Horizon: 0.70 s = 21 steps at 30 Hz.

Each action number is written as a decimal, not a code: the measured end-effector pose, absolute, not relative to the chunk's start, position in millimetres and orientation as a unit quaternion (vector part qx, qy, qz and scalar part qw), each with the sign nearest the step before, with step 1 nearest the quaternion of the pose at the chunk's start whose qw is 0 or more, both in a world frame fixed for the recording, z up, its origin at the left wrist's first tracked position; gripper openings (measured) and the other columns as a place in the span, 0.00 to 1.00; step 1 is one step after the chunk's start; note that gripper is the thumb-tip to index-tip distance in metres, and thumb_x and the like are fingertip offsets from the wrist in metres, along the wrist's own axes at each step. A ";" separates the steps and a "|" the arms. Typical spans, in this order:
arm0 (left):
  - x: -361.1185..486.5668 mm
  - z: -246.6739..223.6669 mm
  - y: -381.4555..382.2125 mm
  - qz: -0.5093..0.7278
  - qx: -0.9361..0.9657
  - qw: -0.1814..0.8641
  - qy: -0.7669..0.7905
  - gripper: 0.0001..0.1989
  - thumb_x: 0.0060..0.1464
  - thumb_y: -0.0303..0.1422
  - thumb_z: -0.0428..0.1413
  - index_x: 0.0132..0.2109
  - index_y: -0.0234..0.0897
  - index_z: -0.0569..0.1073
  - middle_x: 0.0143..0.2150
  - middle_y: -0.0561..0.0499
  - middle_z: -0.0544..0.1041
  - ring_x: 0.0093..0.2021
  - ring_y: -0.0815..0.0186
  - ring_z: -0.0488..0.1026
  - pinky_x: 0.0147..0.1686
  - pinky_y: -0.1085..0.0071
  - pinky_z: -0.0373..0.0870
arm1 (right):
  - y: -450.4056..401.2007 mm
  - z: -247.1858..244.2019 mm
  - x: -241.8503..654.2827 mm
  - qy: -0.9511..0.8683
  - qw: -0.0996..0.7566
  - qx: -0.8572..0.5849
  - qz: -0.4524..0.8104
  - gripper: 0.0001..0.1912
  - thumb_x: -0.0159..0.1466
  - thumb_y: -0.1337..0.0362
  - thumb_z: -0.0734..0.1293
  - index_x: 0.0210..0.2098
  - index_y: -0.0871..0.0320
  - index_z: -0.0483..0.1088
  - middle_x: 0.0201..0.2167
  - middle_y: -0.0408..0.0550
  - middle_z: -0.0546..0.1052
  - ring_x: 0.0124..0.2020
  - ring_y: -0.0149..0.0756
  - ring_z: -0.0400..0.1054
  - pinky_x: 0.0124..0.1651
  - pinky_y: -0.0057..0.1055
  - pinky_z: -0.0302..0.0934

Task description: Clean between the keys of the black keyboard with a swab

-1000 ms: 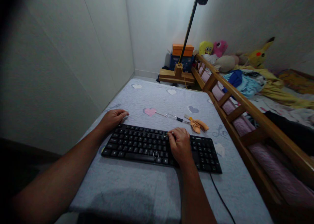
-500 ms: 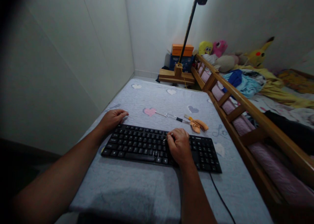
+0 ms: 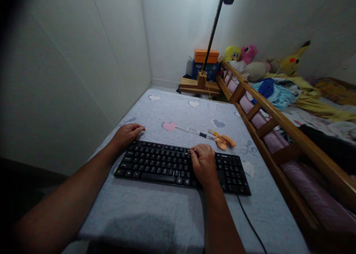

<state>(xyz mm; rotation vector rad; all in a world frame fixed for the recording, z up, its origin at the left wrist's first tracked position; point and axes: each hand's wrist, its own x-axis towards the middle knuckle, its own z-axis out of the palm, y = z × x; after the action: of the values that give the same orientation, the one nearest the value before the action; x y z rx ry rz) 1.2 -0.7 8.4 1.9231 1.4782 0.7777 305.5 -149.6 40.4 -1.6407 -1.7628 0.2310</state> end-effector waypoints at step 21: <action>3.0 11.8 -3.0 0.292 0.719 0.295 0.557 0.20 0.55 0.46 0.51 0.36 0.34 0.78 0.18 0.54 0.70 0.22 0.63 0.67 0.25 0.69 0.59 | -150.5 40.1 307.0 -0.673 0.359 -0.644 0.059 0.10 0.65 0.64 0.61 0.28 0.55 0.69 0.28 0.47 0.74 0.37 0.41 0.65 0.45 0.39 0.56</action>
<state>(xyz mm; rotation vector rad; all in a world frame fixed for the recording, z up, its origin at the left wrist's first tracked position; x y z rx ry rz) 3.0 -3.0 11.8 1.9138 1.4815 0.7764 307.0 -150.5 40.1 -1.6610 -1.7364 0.1522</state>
